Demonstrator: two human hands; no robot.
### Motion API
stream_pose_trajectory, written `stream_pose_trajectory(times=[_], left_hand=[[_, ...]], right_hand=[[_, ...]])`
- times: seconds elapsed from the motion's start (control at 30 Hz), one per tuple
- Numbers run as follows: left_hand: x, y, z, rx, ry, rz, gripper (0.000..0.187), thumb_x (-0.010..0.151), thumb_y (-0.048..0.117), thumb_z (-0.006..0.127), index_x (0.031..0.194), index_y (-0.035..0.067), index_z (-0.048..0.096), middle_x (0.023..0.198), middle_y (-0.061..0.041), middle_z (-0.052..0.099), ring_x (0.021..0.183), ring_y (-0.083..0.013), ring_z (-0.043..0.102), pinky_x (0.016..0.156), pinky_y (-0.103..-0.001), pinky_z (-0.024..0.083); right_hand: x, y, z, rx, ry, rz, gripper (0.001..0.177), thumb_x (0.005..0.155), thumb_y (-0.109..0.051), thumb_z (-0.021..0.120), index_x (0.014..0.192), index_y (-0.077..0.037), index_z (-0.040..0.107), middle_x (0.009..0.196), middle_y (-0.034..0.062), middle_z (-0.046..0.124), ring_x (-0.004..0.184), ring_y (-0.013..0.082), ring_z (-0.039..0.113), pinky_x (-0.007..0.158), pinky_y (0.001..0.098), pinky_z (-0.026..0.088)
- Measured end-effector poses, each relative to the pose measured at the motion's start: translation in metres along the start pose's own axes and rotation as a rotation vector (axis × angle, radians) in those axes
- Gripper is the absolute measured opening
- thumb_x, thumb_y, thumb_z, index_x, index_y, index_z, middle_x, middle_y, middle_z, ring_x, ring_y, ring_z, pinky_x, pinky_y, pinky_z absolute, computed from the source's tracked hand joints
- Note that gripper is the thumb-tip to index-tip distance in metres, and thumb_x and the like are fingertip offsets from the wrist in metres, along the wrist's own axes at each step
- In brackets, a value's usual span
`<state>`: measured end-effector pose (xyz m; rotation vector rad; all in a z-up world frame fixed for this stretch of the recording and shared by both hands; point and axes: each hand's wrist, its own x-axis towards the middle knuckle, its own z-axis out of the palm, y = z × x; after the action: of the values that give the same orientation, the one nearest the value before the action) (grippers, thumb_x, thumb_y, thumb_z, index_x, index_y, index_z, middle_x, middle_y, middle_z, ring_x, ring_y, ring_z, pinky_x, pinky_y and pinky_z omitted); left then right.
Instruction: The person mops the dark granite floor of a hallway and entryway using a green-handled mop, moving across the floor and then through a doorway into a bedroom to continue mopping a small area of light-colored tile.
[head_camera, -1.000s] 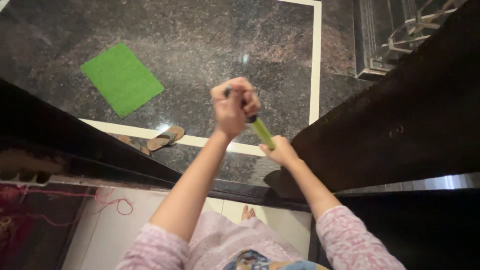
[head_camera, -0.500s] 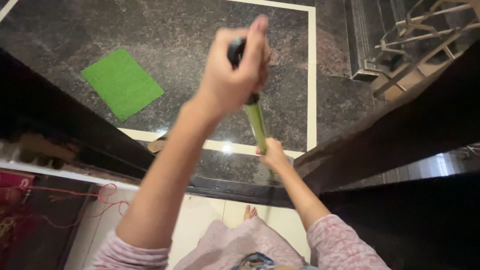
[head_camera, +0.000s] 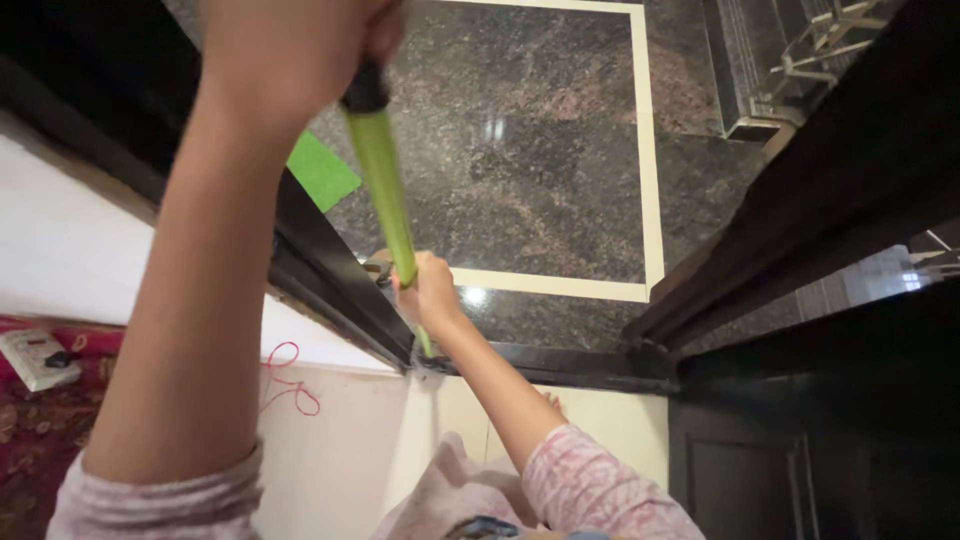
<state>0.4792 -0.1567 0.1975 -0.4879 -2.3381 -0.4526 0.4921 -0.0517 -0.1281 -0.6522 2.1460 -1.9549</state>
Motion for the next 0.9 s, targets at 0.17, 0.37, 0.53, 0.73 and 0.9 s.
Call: stream_pose_trajectory(times=[0.17, 0.37, 0.53, 0.73, 0.9], left_hand=[[-0.064, 0.027, -0.020, -0.889, 0.263, -0.144, 0.051, 0.121, 0.030, 0.051, 0.079, -0.001, 0.050, 0.061, -0.004, 0.047, 0.049, -0.0123, 0.052, 0.049, -0.028, 0.044], [-0.094, 0.039, 0.000, -0.996, 0.420, -0.308, 0.058, 0.120, 0.042, 0.054, 0.080, 0.000, 0.049, 0.061, -0.004, 0.044, 0.049, -0.0133, 0.049, 0.045, -0.030, 0.043], [-0.092, 0.079, 0.057, -1.176, 0.456, -0.306, 0.053, 0.115, 0.044, 0.057, 0.081, 0.003, 0.052, 0.062, -0.002, 0.046, 0.047, -0.0107, 0.050, 0.040, -0.027, 0.041], [-0.050, 0.160, 0.121, -1.315, 0.352, -0.233, 0.049, 0.113, 0.044, 0.053, 0.086, 0.003, 0.055, 0.066, -0.002, 0.050, 0.049, -0.0085, 0.050, 0.043, -0.025, 0.040], [-0.037, 0.206, 0.149, -1.410, 0.285, -0.229, 0.050, 0.113, 0.042, 0.053, 0.084, 0.002, 0.053, 0.065, -0.003, 0.051, 0.051, -0.0084, 0.049, 0.051, -0.026, 0.040]], right_hand=[[-0.023, 0.044, 0.002, -0.512, -0.035, -0.048, 0.005, 0.070, -0.008, 0.069, 0.072, -0.005, 0.072, 0.074, 0.0254, 0.067, 0.072, 0.0446, 0.067, 0.066, 0.0483, 0.055], [-0.053, 0.093, -0.044, -0.623, -0.072, -0.139, 0.007, 0.074, -0.010, 0.073, 0.075, -0.004, 0.071, 0.075, 0.0226, 0.068, 0.074, 0.0441, 0.068, 0.069, 0.0512, 0.053], [-0.090, 0.102, -0.124, -0.643, 0.050, -0.113, 0.007, 0.065, -0.006, 0.075, 0.070, -0.006, 0.070, 0.073, 0.0204, 0.069, 0.071, 0.0417, 0.069, 0.068, 0.0486, 0.054], [-0.122, 0.080, -0.222, -0.584, 0.135, 0.273, 0.006, 0.069, -0.003, 0.071, 0.073, -0.009, 0.071, 0.074, 0.0184, 0.071, 0.075, 0.0363, 0.074, 0.071, 0.0432, 0.057], [-0.139, 0.078, -0.269, -0.657, 0.190, 0.329, 0.012, 0.071, 0.000, 0.067, 0.074, -0.010, 0.074, 0.076, 0.0188, 0.072, 0.078, 0.0372, 0.073, 0.074, 0.0424, 0.057]])
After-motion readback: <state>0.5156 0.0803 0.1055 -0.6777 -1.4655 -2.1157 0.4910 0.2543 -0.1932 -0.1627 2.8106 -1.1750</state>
